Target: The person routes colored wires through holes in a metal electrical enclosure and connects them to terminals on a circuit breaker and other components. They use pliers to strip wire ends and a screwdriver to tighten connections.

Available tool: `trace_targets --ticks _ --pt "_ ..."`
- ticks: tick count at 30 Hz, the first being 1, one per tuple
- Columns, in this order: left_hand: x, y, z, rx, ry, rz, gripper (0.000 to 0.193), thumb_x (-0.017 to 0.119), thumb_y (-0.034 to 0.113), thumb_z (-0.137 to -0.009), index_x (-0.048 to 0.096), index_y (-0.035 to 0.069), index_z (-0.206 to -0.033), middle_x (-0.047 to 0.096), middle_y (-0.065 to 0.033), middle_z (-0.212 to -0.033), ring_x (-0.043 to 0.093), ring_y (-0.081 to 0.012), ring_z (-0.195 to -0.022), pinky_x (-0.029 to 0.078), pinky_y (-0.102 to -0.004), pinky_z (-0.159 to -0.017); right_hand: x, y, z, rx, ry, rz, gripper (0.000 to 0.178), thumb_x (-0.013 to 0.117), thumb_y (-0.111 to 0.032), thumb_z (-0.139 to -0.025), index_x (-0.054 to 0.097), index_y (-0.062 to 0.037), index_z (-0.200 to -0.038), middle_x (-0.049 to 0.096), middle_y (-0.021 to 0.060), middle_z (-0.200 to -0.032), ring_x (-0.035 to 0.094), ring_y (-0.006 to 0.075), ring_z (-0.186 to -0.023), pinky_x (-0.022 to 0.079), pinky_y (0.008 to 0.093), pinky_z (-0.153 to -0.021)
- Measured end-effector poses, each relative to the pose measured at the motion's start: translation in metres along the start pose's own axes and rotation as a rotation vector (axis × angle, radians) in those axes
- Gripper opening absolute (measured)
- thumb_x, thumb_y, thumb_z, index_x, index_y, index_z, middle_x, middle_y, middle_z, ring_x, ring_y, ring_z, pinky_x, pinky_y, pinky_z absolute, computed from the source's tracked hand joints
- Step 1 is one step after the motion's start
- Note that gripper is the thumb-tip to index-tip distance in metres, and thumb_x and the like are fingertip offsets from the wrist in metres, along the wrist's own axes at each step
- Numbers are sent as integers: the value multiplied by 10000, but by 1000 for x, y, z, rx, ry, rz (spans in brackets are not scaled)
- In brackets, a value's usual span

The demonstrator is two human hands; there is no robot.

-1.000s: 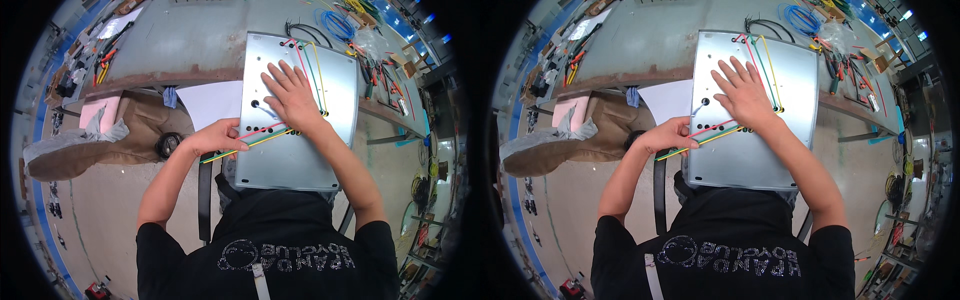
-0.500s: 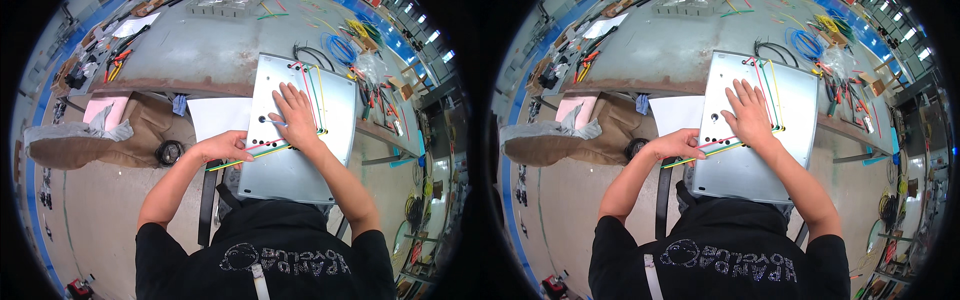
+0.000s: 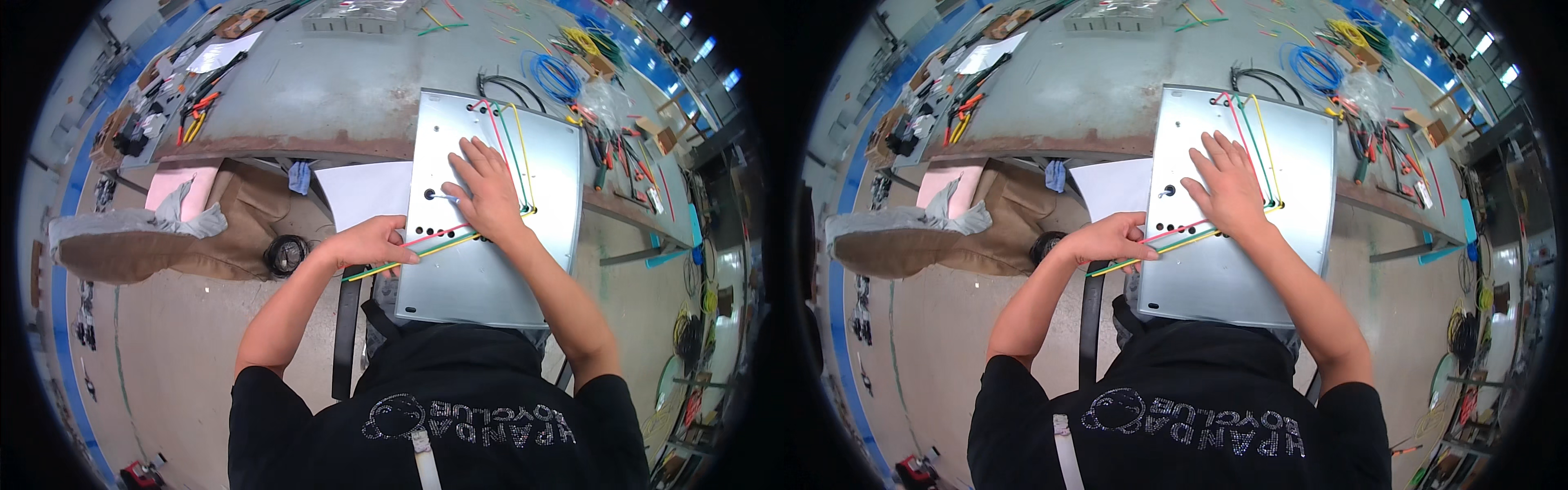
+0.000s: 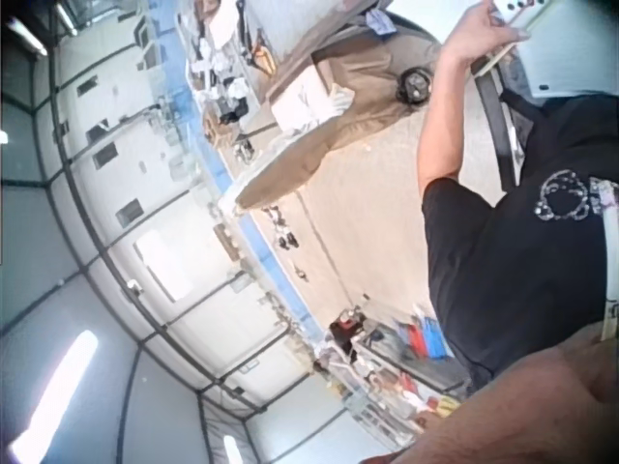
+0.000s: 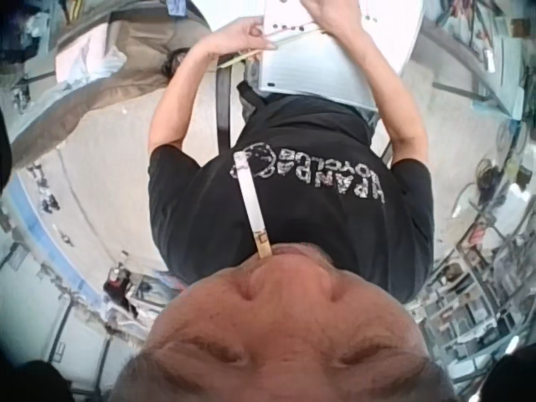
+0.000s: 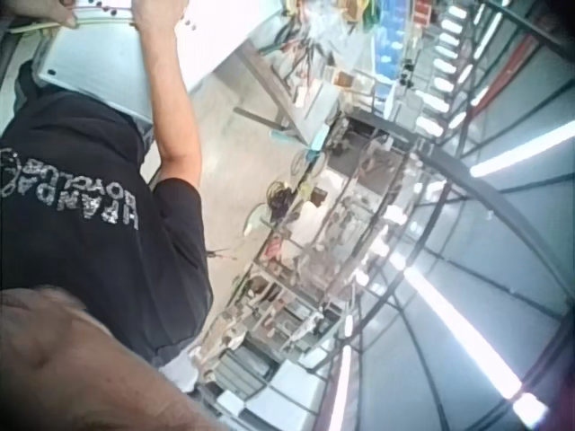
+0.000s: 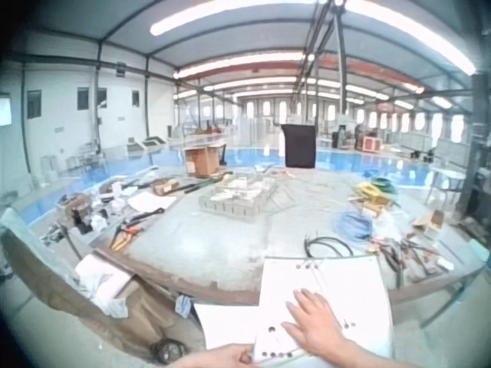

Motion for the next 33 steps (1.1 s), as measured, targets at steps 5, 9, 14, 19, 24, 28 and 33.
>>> trace_targets --ticks 5,9,14,19,24,28,33 --pt "-1 5 21 -73 59 -60 565 831 236 -970 568 -22 -1398 728 -86 -845 711 -133 -640 565 -262 -611 -9 -7 7 -3 -43 -79 489 781 -324 -953 726 -29 -1339 578 212 -1539 455 398 -1509 380 542 -1231" --pt "-9 6 25 -74 110 -142 635 855 273 -948 583 -25 -1438 706 -69 -804 677 -117 -611 530 -269 -588 -5 -13 10 -78 38 -16 456 796 -297 -941 732 -27 -1303 610 205 -1497 496 388 -1479 395 552 -1219" --pt "-19 5 25 0 46 -175 617 871 294 -938 621 -24 -1405 657 -24 -726 592 -65 -606 450 -255 -562 -25 -11 11 -31 93 -198 370 829 -202 -898 754 -44 -1224 659 170 -1415 554 384 -1405 473 496 -1130" --pt "-15 19 30 7 86 -235 650 881 348 -925 652 -75 -1362 667 -28 -716 578 -88 -642 462 -282 -599 -59 -17 50 -49 67 -296 277 862 -52 -812 773 -54 -1075 724 101 -1120 680 319 -1079 561 425 -885" --pt "-19 11 31 1 108 -211 686 876 343 -930 629 -90 -1401 692 -51 -735 602 -99 -648 482 -291 -617 -52 -25 75 -26 34 -373 203 863 -23 -801 790 -68 -985 656 52 -960 646 206 -788 535 350 -662" --pt "-18 22 36 34 145 -263 654 849 318 -954 620 -71 -1428 686 -59 -723 614 -98 -657 490 -302 -624 -40 -22 78 25 44 -415 205 855 -12 -804 793 -68 -991 650 50 -990 634 205 -772 523 346 -649" --pt "-27 49 44 62 310 -523 628 842 225 -950 604 6 -1488 638 -45 -694 603 -126 -635 475 -311 -609 -43 -28 71 -8 82 -322 208 839 -2 -797 790 -72 -988 637 52 -1010 616 217 -815 511 362 -667"
Point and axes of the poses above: each hand's wrist, its own z-axis away from the middle knuckle, its own x-axis out of the palm, y = z × x, the point moved 7 cm from there along -z, towards the middle knuckle
